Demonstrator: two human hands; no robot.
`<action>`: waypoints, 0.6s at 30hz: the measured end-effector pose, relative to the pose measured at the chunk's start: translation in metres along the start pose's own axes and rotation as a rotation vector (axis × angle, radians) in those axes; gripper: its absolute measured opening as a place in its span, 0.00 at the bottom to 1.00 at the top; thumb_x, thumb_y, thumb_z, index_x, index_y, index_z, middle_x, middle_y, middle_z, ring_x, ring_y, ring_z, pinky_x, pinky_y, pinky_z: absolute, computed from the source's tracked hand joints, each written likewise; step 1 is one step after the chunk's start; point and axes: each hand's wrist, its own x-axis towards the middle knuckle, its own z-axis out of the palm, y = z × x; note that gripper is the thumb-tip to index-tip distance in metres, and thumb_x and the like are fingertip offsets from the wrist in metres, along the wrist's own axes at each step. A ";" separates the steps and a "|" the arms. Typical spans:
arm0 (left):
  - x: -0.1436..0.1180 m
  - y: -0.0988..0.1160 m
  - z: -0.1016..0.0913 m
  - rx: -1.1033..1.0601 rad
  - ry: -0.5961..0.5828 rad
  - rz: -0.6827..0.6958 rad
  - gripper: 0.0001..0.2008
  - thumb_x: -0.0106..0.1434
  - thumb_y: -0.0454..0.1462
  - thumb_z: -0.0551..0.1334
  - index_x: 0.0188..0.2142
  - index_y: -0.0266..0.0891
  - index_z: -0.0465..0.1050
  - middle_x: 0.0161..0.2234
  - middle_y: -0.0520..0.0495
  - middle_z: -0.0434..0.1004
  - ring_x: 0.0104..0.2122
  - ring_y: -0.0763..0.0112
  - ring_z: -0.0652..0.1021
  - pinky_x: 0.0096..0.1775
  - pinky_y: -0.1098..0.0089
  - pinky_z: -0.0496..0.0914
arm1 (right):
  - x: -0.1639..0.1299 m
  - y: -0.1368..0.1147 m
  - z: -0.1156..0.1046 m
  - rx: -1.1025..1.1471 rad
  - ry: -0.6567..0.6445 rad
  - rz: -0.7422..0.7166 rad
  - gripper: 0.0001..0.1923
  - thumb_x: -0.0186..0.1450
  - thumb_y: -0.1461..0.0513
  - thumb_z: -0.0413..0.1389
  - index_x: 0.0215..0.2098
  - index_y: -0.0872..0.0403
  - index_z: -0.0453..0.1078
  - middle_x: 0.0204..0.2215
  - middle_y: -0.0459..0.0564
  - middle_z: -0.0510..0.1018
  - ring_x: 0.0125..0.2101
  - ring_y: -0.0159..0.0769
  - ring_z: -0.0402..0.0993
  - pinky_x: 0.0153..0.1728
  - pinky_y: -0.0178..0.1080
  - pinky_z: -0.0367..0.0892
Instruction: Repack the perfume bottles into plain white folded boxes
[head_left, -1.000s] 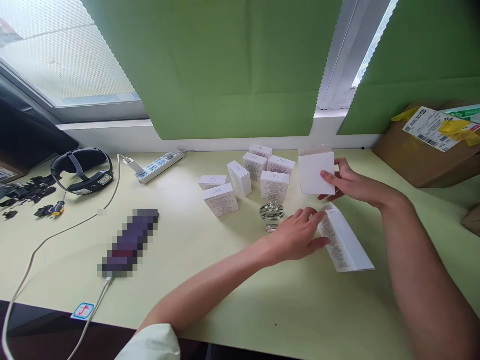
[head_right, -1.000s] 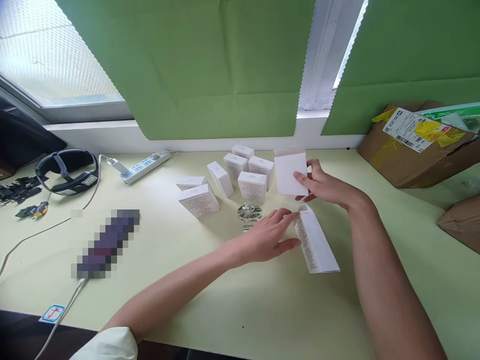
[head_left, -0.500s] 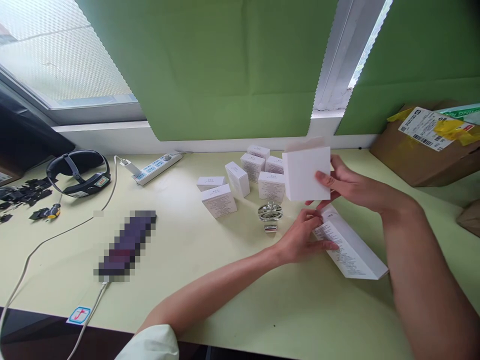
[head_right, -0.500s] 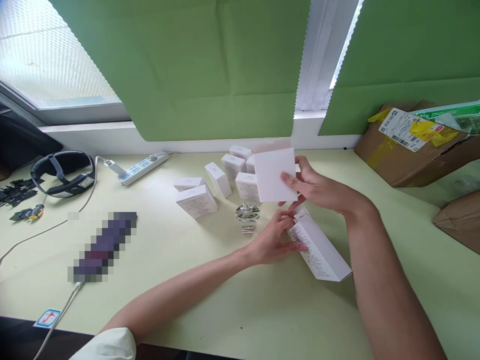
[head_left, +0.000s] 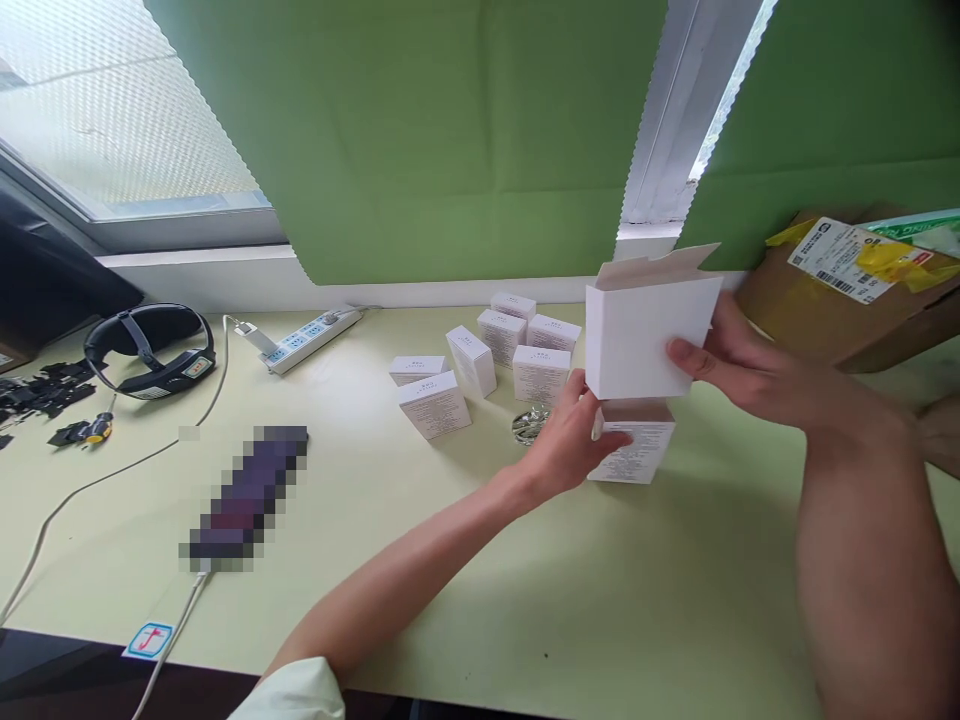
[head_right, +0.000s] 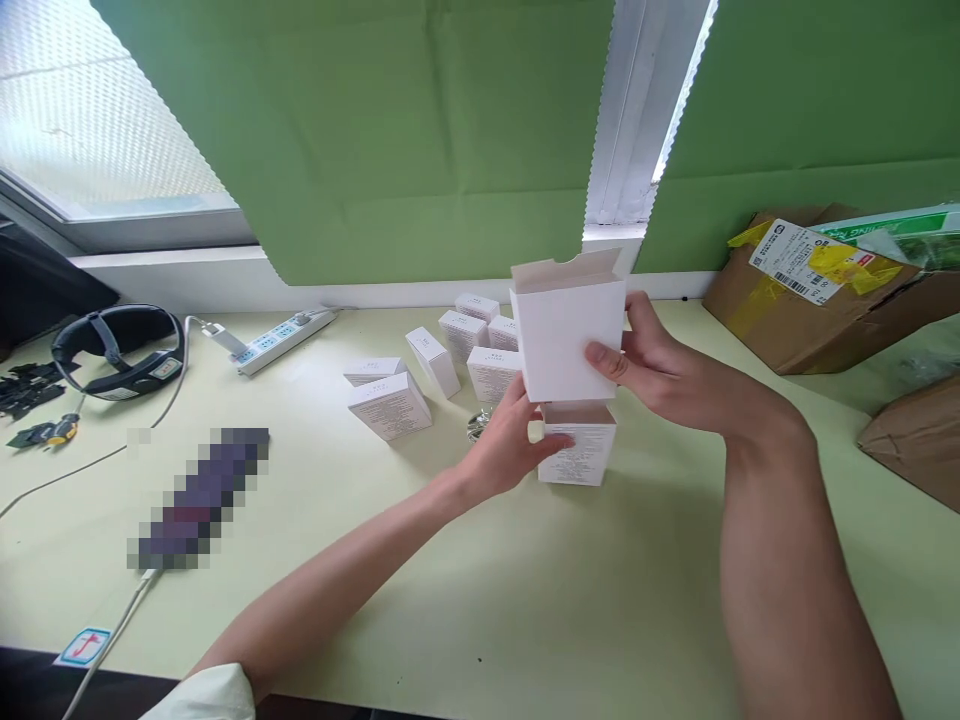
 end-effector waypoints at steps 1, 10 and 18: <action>0.001 0.000 -0.002 -0.004 0.019 -0.019 0.25 0.62 0.35 0.65 0.57 0.50 0.61 0.58 0.44 0.59 0.56 0.60 0.68 0.55 0.53 0.72 | 0.003 0.003 0.001 -0.010 -0.005 -0.012 0.22 0.69 0.45 0.52 0.59 0.34 0.57 0.59 0.41 0.69 0.57 0.43 0.68 0.55 0.44 0.72; 0.006 -0.001 -0.005 -0.190 0.128 -0.107 0.24 0.55 0.29 0.69 0.46 0.46 0.62 0.46 0.49 0.64 0.47 0.68 0.70 0.51 0.59 0.76 | 0.006 0.024 -0.012 -0.021 -0.018 0.047 0.27 0.69 0.45 0.52 0.64 0.33 0.54 0.64 0.42 0.65 0.56 0.42 0.70 0.48 0.41 0.78; 0.004 -0.002 -0.003 -0.163 0.118 -0.050 0.39 0.57 0.27 0.68 0.61 0.58 0.56 0.47 0.50 0.61 0.49 0.69 0.69 0.54 0.58 0.74 | 0.003 0.036 -0.028 -0.129 -0.079 0.133 0.31 0.64 0.49 0.60 0.63 0.29 0.56 0.63 0.41 0.69 0.60 0.49 0.67 0.52 0.44 0.74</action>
